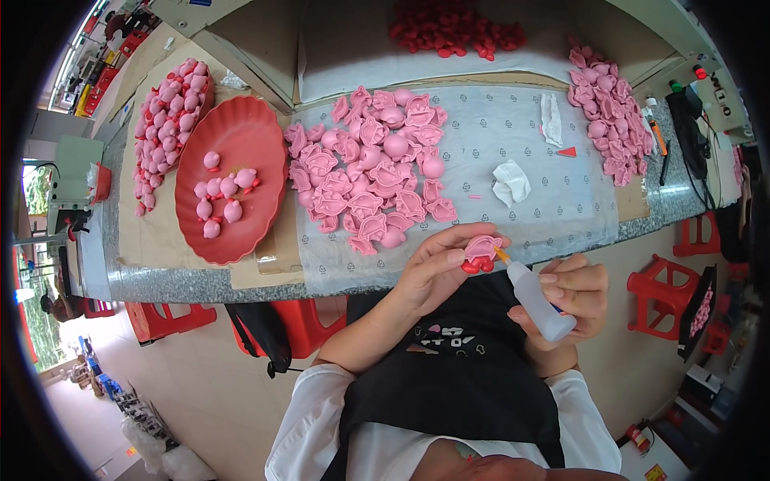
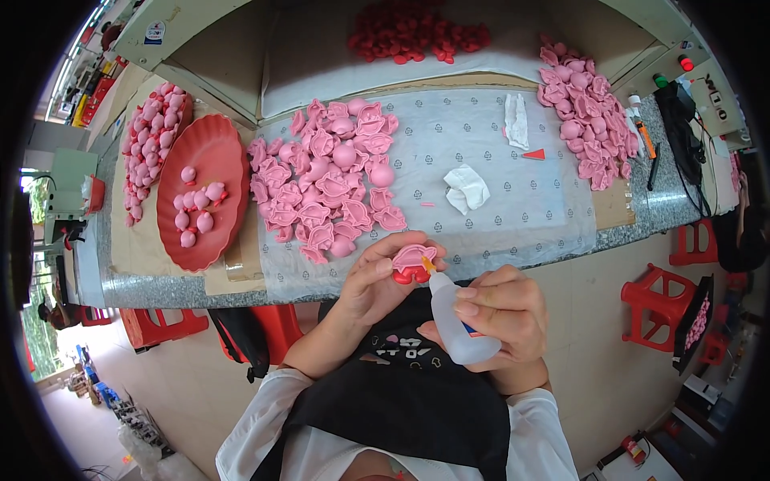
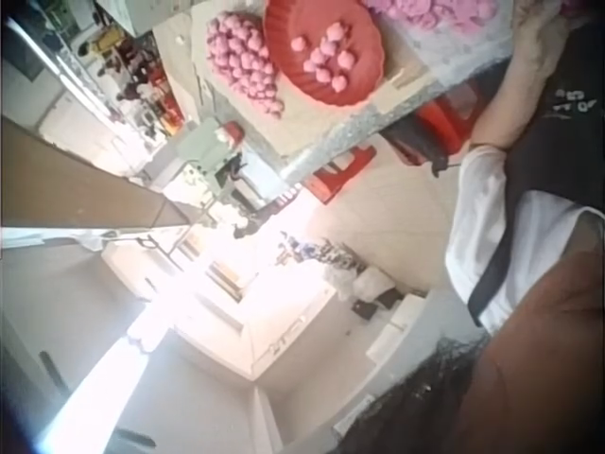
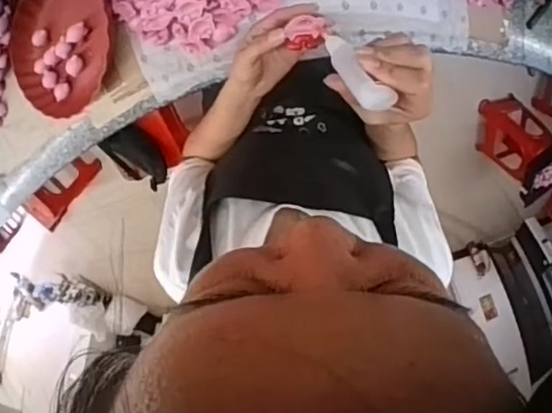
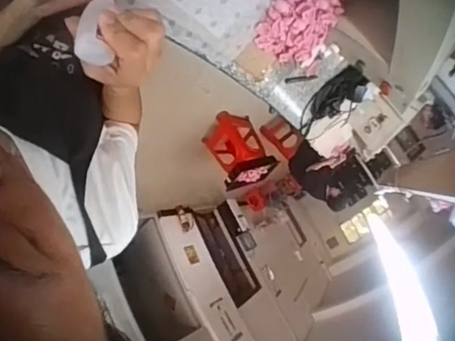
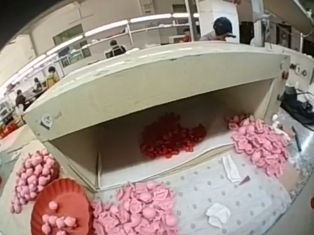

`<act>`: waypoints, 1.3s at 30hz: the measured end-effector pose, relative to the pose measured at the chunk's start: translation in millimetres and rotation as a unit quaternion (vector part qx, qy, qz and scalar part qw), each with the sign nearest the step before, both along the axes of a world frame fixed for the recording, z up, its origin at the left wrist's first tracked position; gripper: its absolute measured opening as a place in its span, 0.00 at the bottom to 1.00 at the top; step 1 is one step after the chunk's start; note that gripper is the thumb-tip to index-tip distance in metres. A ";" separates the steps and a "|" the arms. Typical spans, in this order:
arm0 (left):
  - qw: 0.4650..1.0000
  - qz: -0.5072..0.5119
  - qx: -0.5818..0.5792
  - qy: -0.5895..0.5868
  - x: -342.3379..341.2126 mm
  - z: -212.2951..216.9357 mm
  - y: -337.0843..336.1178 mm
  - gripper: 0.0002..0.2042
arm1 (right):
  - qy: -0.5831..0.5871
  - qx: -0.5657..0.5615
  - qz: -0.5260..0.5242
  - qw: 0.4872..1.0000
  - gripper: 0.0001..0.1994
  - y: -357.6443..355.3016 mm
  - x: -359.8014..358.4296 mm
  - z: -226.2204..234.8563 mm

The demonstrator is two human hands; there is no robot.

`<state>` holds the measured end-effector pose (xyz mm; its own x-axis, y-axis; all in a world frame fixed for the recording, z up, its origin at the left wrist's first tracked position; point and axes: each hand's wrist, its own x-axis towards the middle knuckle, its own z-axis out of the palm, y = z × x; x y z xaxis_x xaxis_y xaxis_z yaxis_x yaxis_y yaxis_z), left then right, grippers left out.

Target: Applying glue to small pink plastic toy components and assembling them manually at a factory workstation.

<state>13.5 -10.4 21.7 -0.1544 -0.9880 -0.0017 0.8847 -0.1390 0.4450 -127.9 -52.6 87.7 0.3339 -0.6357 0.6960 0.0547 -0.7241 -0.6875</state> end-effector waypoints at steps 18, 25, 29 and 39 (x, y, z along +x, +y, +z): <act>1.000 0.010 0.014 0.019 0.0 -0.4 -0.1 0.23 | -0.004 -0.013 -0.029 0.999 0.20 -3.8 -5.5 -2.1; 0.999 0.020 0.016 0.029 -0.2 -1.0 -0.1 0.23 | -0.018 -0.014 -0.053 0.998 0.19 -3.2 -3.6 -6.3; 0.999 0.021 0.013 0.029 -0.5 -0.6 -0.1 0.23 | -0.007 -0.016 -0.053 0.998 0.19 -4.6 -2.8 -7.0; 0.999 0.030 0.015 0.026 0.0 -1.3 -0.3 0.22 | -0.008 -0.012 -0.043 0.999 0.18 -3.7 -2.2 -8.1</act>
